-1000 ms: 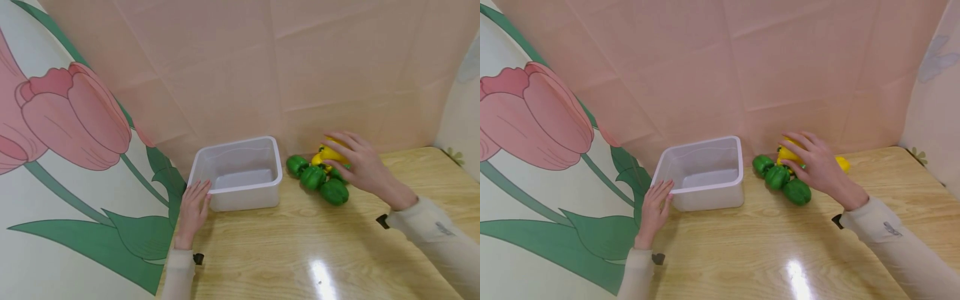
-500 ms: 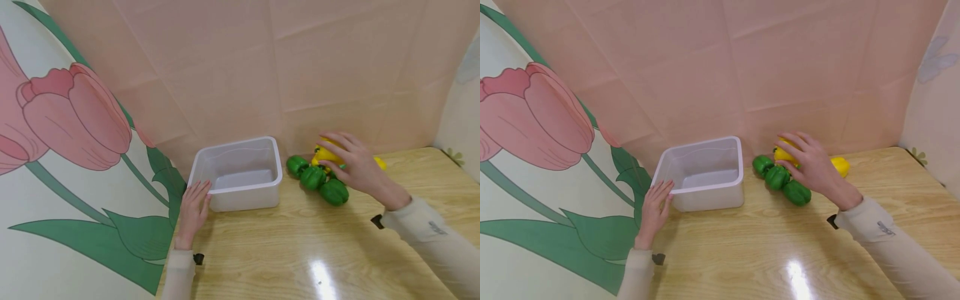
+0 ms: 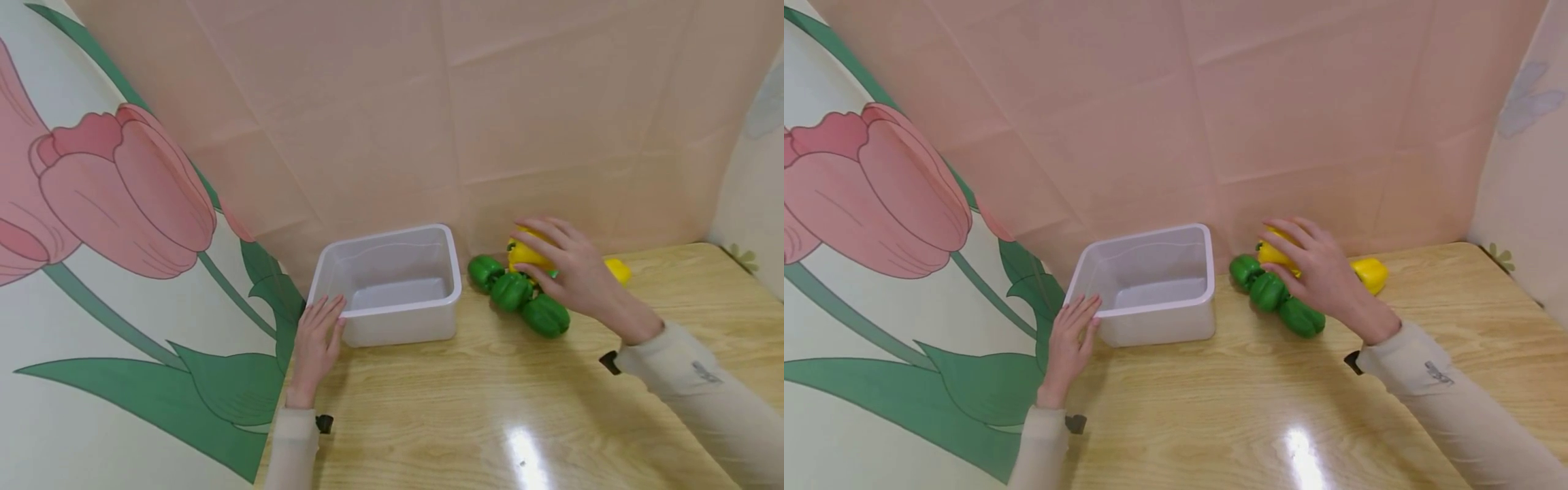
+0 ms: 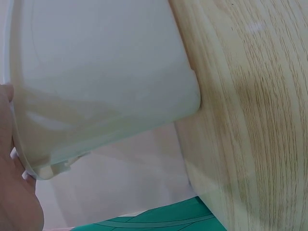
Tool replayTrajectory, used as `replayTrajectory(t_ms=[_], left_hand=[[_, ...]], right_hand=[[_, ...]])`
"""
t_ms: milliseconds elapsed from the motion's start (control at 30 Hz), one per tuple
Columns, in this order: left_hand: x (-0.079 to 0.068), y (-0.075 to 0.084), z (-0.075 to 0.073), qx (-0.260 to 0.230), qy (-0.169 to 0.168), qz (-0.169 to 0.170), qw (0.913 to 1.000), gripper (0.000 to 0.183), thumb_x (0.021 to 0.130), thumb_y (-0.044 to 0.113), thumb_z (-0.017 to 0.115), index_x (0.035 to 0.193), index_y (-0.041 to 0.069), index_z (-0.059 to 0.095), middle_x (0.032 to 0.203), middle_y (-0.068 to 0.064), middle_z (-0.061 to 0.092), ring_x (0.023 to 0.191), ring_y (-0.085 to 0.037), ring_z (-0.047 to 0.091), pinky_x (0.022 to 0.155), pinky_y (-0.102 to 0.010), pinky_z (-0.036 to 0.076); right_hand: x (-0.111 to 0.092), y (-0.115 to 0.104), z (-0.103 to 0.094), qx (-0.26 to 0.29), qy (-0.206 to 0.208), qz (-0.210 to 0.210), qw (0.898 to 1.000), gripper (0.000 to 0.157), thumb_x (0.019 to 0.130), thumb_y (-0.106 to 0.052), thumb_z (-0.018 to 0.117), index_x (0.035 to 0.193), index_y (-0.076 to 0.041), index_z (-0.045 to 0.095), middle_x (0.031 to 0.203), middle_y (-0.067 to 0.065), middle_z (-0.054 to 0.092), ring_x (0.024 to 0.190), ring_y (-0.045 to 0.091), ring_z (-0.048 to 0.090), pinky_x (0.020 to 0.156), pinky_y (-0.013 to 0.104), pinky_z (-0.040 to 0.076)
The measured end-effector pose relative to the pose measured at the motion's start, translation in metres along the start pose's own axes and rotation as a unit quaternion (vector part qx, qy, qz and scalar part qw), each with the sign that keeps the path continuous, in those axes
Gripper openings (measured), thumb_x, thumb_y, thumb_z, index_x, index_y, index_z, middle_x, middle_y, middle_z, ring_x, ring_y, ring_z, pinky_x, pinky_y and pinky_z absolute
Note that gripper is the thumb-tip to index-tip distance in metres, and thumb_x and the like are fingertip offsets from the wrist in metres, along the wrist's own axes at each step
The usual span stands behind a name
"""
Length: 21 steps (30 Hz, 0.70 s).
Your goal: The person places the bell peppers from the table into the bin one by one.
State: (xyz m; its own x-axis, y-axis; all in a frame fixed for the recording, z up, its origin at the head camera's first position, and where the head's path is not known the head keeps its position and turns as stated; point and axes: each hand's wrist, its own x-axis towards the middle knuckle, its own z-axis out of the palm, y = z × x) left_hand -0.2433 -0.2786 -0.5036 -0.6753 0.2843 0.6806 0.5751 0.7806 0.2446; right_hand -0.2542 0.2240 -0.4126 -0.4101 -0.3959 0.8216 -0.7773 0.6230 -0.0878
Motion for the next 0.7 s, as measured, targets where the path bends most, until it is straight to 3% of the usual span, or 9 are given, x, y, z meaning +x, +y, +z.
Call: replayTrajectory(t_ms=[167,400,700], left_hand=[[0.0002,0.0008,-0.0004,-0.001,0.004,0.005,1.0,0.041,0.106,0.017,0.065,0.146,0.012,0.067,0.15,-0.01,0.065,0.142,-0.044,0.056,0.123,-0.064,0.033],[0.0008,0.0024,-0.0018,0.002,0.003,0.003,1.0,0.04,0.105,0.017,0.066,0.144,0.01,0.068,0.15,-0.01,0.065,0.144,-0.042,0.055,0.123,-0.065,0.033],[0.0008,0.0006,-0.0007,0.003,0.007,0.008,0.9999,0.04,0.103,0.015,0.068,0.142,0.006,0.069,0.149,-0.011,0.066,0.141,-0.045,0.056,0.122,-0.065,0.034]], right_hand=[[0.003,-0.0014,0.0016,-0.003,-0.002,-0.003,1.0,0.056,0.11,-0.051,0.056,0.144,-0.008,0.067,0.148,0.018,0.064,0.13,0.044,0.059,0.125,0.033,0.034],[0.0069,-0.0048,0.0046,-0.006,-0.006,-0.001,1.0,0.062,0.11,-0.058,0.049,0.143,-0.009,0.068,0.147,0.017,0.065,0.13,0.044,0.058,0.122,0.043,0.039],[0.009,-0.0051,0.0068,-0.006,-0.04,0.003,0.999,0.053,0.109,-0.045,0.061,0.148,-0.01,0.064,0.15,0.016,0.063,0.134,0.047,0.056,0.113,0.063,0.043]])
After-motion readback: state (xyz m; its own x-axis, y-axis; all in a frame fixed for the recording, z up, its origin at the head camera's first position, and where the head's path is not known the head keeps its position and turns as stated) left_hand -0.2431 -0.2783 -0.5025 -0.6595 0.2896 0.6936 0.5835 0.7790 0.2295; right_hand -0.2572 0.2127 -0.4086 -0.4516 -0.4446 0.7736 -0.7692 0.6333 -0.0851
